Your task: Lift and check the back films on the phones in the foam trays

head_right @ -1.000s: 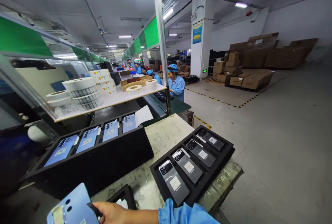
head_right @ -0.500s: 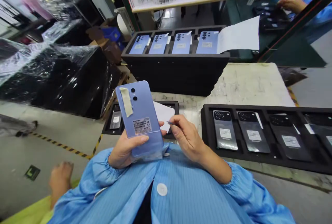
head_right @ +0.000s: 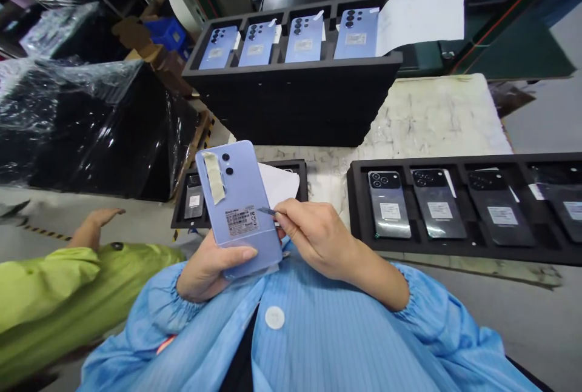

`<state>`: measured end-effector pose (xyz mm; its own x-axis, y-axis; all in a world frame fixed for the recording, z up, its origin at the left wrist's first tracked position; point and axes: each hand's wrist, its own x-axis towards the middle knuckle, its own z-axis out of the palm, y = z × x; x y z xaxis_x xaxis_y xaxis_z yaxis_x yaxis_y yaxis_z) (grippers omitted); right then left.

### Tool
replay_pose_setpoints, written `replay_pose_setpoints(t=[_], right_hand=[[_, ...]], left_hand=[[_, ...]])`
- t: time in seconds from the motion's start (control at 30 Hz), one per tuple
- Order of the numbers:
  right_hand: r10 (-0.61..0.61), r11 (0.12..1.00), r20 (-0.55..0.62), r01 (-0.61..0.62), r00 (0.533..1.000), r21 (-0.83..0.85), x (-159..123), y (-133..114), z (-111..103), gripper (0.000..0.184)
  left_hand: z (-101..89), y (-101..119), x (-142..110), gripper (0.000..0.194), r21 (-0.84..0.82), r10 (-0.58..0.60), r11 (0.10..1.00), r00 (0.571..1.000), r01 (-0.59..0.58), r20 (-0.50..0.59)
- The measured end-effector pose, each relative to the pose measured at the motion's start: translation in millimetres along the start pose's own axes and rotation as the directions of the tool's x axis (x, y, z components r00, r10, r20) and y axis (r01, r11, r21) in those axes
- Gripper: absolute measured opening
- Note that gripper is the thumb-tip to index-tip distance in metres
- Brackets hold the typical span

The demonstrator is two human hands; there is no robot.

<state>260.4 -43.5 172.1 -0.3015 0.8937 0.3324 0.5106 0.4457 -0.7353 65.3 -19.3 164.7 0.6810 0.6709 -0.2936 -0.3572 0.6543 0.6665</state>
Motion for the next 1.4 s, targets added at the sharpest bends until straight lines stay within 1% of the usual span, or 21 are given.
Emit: replay_pose_setpoints(t=[0.13, 0.3, 0.37, 0.43, 0.53, 0.67, 0.87, 1.17, 1.4], right_hand=[[0.013, 0.997, 0.019, -0.011, 1.000, -0.081, 0.1, 0.5, -1.7, 0.018], [0.052, 0.998, 0.023, -0.051, 0.998, -0.046, 0.8, -0.5, -2.0, 0.020], [0.083, 0.996, 0.030, -0.082, 0.996, -0.031, 1.4, -2.1, -0.9, 0.018], [0.123, 0.992, 0.024, -0.122, 0.992, -0.037, 2.0, -3.7, 1.3, 0.020], [0.139, 0.986, -0.022, -0.140, 0.990, -0.093, 2.2, -4.7, 6.2, 0.027], [0.121, 0.976, -0.087, -0.134, 0.989, -0.172, 0.4, -2.6, 12.4, 0.029], [0.193, 0.954, -0.102, -0.210, 0.976, -0.212, -3.7, 0.3, 14.7, 0.033], [0.173, 0.949, -0.127, -0.199, 0.977, -0.243, -5.9, 1.7, 13.4, 0.035], [0.151, 0.944, -0.141, -0.186, 0.978, -0.274, -4.9, 1.9, 14.3, 0.035]], left_hand=[[-2.1, -0.9, -1.1, 0.044, 0.026, 0.002, 1.000, 0.997, -0.001, -0.073], [0.0, 1.0, -4.6, 0.048, 0.015, -0.026, 1.000, 0.997, 0.027, -0.074], [1.0, 1.1, -6.4, 0.050, 0.005, -0.046, 0.999, 0.997, 0.046, -0.069], [0.7, 0.2, -7.9, 0.049, 0.011, -0.046, 0.999, 0.997, 0.047, -0.064], [-1.9, -2.5, -8.9, 0.045, 0.054, -0.047, 0.997, 0.997, 0.050, -0.053], [-3.0, -4.1, -8.3, 0.046, 0.096, -0.071, 0.992, 0.996, 0.075, -0.045], [7.0, -1.5, -5.1, 0.045, 0.115, -0.084, 0.989, 0.992, 0.095, -0.096], [14.3, -0.7, -4.3, 0.047, 0.149, -0.103, 0.981, 0.986, 0.122, -0.133], [15.9, -1.6, -3.0, 0.048, 0.148, -0.077, 0.984, 0.985, 0.101, -0.155]])
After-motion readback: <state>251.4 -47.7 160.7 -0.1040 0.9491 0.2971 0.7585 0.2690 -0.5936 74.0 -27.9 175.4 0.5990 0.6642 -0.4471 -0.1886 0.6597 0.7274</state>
